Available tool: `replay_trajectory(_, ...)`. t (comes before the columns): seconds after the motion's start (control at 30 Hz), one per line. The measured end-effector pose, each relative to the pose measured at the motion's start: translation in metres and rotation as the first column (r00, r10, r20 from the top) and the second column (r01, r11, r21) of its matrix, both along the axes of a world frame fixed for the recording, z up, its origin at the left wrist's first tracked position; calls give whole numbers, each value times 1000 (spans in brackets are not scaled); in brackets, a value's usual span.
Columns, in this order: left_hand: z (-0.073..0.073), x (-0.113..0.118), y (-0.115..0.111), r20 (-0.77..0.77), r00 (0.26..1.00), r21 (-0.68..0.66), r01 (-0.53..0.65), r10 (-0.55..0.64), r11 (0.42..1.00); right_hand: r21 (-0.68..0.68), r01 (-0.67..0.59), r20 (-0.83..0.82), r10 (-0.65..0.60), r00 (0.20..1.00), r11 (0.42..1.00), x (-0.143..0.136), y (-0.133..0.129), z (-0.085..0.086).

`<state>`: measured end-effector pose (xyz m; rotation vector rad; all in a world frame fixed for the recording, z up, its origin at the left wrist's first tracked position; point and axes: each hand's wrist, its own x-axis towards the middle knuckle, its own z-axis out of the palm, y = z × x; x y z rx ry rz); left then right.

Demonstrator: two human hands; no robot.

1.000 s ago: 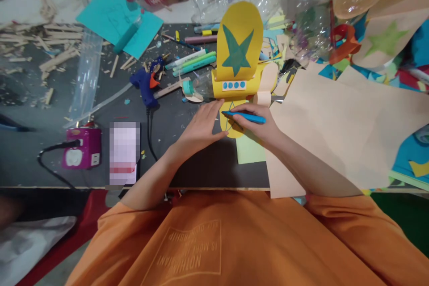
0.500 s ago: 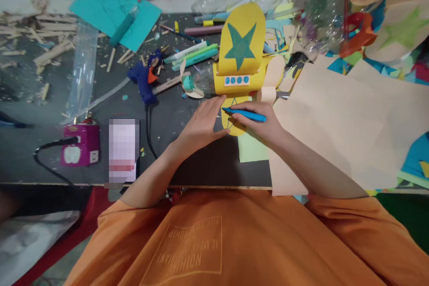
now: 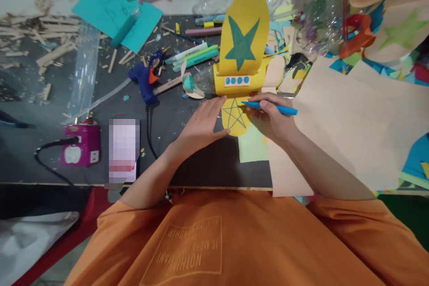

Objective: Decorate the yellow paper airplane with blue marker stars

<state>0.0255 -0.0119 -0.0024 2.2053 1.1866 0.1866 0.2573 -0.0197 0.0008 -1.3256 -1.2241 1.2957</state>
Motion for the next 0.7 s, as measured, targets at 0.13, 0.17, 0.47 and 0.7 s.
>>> replay_trajectory(0.13, -2, -1, -1, 7, 1000, 53, 19, -19, 998, 34, -9, 15, 8, 1000, 999, 4, 3, -2)
replay_trajectory(0.17, -2, -2, -1, 7, 1000, 65, 22, -22, 998, 43, -13, 16, 12, 1000, 999, 3, 3, -3)
replay_trajectory(0.47, -7, -4, -2, 25, 998, 173, 59, -64, 983, 35, -112, 46, 111, 993, 993, 2, 5, -3)
replay_trajectory(0.7, -10, -5, -2, 70, 996, 231, 45, -63, 972, 31, -135, 72, 133, 989, 990, -1, 0, 0)
